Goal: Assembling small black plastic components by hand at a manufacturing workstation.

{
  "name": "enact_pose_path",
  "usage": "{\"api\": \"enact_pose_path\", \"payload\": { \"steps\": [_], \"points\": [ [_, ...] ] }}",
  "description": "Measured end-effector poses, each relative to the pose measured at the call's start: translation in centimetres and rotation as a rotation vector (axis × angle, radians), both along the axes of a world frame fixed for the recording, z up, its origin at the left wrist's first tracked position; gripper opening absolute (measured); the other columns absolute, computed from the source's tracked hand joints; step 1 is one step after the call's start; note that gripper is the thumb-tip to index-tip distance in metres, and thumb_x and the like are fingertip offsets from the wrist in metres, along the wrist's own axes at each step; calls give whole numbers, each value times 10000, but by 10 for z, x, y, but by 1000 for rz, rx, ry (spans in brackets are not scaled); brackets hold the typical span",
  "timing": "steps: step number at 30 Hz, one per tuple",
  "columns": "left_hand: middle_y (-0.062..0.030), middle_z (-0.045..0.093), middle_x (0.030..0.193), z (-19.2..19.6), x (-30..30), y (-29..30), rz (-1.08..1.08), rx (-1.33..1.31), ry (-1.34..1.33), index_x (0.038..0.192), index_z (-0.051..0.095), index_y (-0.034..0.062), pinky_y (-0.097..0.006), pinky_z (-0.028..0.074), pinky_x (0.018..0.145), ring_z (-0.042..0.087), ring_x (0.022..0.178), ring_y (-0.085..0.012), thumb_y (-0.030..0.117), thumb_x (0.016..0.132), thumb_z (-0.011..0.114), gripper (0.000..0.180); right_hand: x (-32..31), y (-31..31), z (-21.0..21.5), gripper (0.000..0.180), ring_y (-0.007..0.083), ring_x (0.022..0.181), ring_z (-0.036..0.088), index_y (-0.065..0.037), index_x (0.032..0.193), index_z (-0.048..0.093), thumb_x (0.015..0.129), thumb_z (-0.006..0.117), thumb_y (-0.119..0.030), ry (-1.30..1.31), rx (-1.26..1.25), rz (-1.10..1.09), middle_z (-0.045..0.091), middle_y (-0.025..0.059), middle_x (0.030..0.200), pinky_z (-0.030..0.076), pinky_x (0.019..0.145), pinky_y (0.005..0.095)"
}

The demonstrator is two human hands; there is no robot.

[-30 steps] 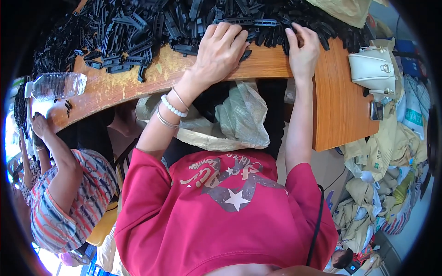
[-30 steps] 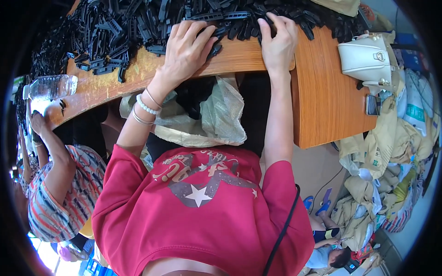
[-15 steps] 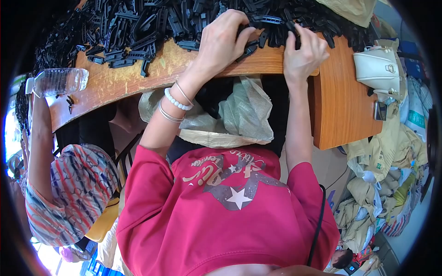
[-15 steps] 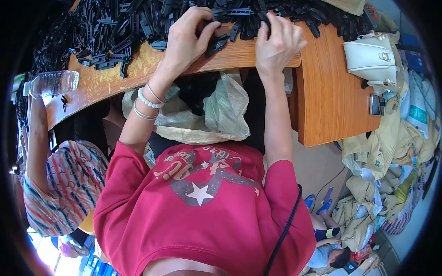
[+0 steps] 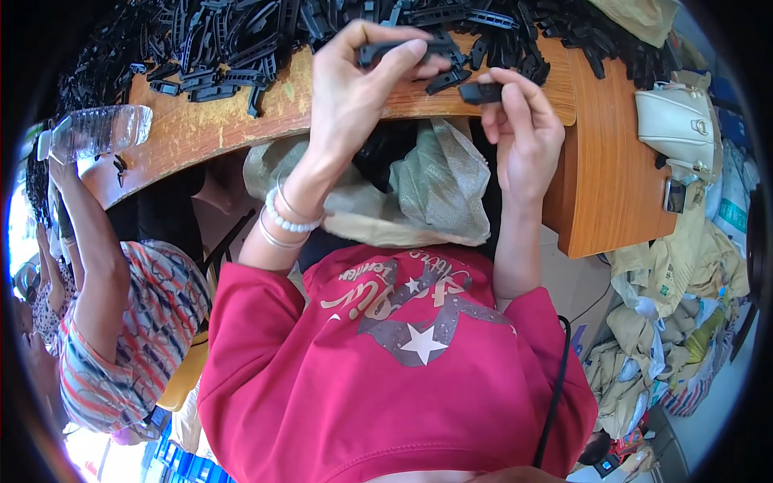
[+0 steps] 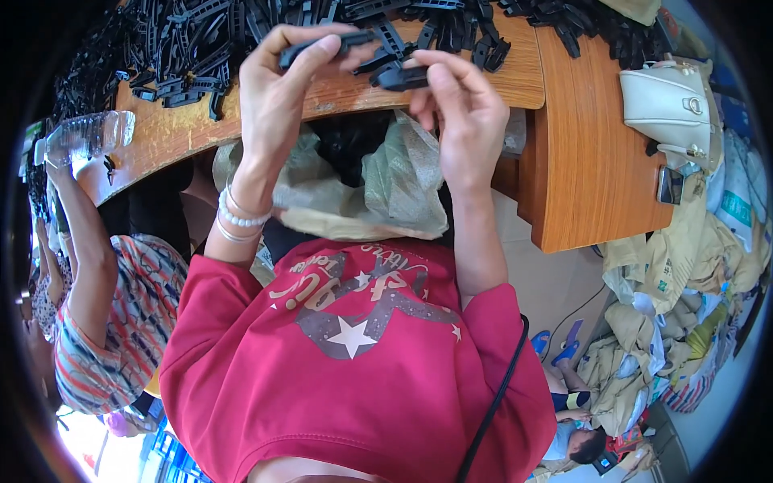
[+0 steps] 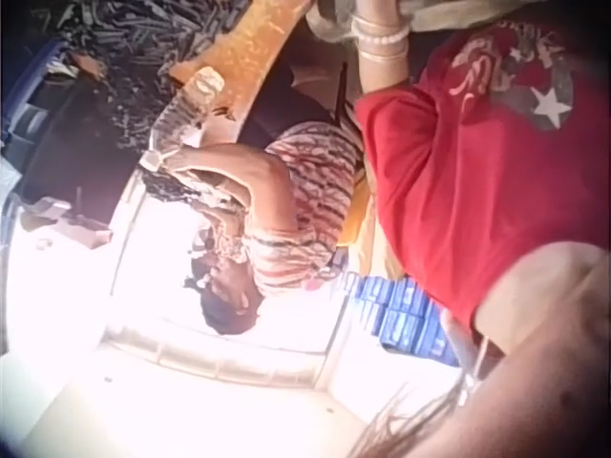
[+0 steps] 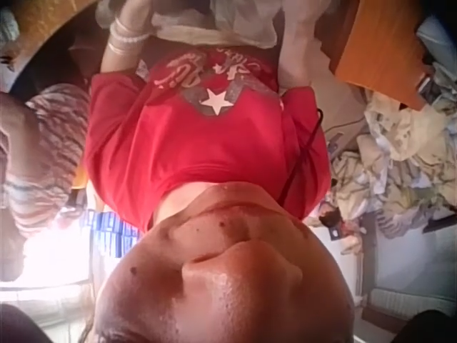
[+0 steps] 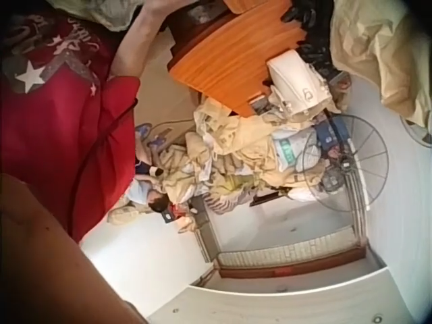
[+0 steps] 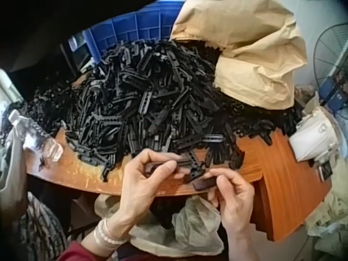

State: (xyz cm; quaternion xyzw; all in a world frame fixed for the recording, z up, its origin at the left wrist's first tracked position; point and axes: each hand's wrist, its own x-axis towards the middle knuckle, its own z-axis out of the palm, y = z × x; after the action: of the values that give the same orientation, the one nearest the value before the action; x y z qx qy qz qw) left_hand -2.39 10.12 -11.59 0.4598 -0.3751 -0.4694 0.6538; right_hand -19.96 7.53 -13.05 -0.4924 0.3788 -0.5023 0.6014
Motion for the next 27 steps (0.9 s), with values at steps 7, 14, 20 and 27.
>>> {"api": "enact_pose_path", "payload": {
  "steps": [7, 14, 20, 27],
  "points": [
    [-52, 664, 851, -17, -9, 26, -31, 232, 80, 1015, 629, -48, -188, 483, 675, 610, 775, -71, 201, 960, 533, 273, 10, 24, 11, 219, 194, 854, 671, 51, 1052, 650, 864, 548, 95, 178, -241, 177, 647, 151, 1033, 565, 730, 260],
    [-77, 671, 724, -8, -10, 40, -194, 279, -104, 1088, 633, -31, -216, 476, 547, 610, 620, -86, 243, 921, 599, 323, 13, 35, 0, 235, 153, 776, 626, 19, 971, 689, 766, 653, 129, 337, -535, -51, 620, 103, 921, 558, 668, 243],
    [-153, 671, 801, -11, -8, 50, -204, 102, -498, 1131, 594, -32, -263, 484, 545, 621, 604, -127, 172, 785, 740, 427, 5, 35, -2, 219, 146, 789, 605, 14, 952, 698, 755, 678, 108, 413, -563, -49, 600, 95, 925, 515, 657, 226],
    [-149, 668, 812, -13, -5, 58, -168, -96, -734, 1111, 610, -23, -297, 519, 649, 683, 728, -218, 95, 769, 720, 379, 7, 38, 6, 423, 127, 884, 590, 13, 1143, 625, 735, 680, 111, 165, -150, 35, 563, 78, 1062, 543, 688, 220]
  ]
}}
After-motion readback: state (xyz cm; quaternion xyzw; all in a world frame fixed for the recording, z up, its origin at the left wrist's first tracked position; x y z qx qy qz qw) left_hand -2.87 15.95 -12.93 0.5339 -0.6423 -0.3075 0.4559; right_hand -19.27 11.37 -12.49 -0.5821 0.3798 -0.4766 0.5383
